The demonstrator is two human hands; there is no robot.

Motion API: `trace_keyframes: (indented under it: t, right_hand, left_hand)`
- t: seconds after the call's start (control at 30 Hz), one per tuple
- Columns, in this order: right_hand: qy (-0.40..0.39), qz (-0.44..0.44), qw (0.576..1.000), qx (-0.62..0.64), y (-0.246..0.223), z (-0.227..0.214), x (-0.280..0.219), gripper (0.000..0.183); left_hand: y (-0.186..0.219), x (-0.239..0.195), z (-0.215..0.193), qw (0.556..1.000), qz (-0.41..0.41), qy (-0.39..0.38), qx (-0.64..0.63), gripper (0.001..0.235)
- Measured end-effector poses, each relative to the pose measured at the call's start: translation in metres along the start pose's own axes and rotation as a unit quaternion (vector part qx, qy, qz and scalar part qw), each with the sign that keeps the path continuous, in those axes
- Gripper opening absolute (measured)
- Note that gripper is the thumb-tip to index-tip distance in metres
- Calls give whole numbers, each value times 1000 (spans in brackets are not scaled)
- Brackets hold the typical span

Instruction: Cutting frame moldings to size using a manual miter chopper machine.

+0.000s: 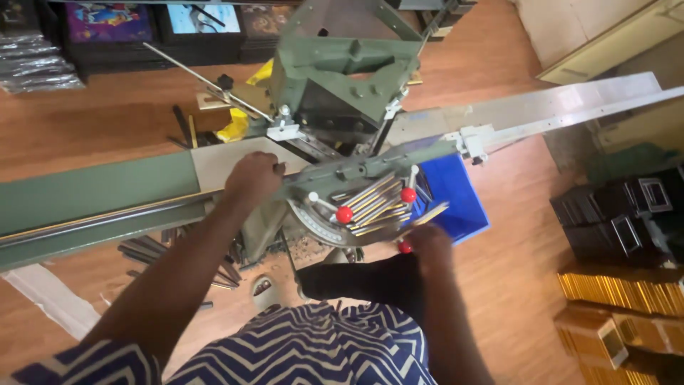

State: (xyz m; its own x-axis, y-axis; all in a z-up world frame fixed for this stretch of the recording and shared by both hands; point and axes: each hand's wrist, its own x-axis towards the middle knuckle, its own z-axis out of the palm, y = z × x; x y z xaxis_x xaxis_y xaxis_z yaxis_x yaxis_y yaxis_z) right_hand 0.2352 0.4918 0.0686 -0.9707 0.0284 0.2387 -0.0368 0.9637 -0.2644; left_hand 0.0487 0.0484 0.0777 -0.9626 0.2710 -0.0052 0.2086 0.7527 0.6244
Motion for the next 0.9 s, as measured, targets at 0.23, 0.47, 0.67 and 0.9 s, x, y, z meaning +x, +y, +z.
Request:
trace_keyframes:
  t: [0.23,0.47,0.67,0.9]
  right_hand:
    - [-42,-32,998,46,-83,33,17,22]
    - [-58,395,788,469,-98,18,31,34]
    - [-6,410,824,391,-84,-5,-9,39]
    - [13,438,782,443,-60,-7,-35,29]
  left_hand:
    - [-25,54,19,979,-31,-174,104,45]
    - [-41,72,52,911,13,-238,-337,32]
    - [-110,15,-14,983,75,-125,112,23]
    - [-85,32,-1,980,-15,-183,-82,23]
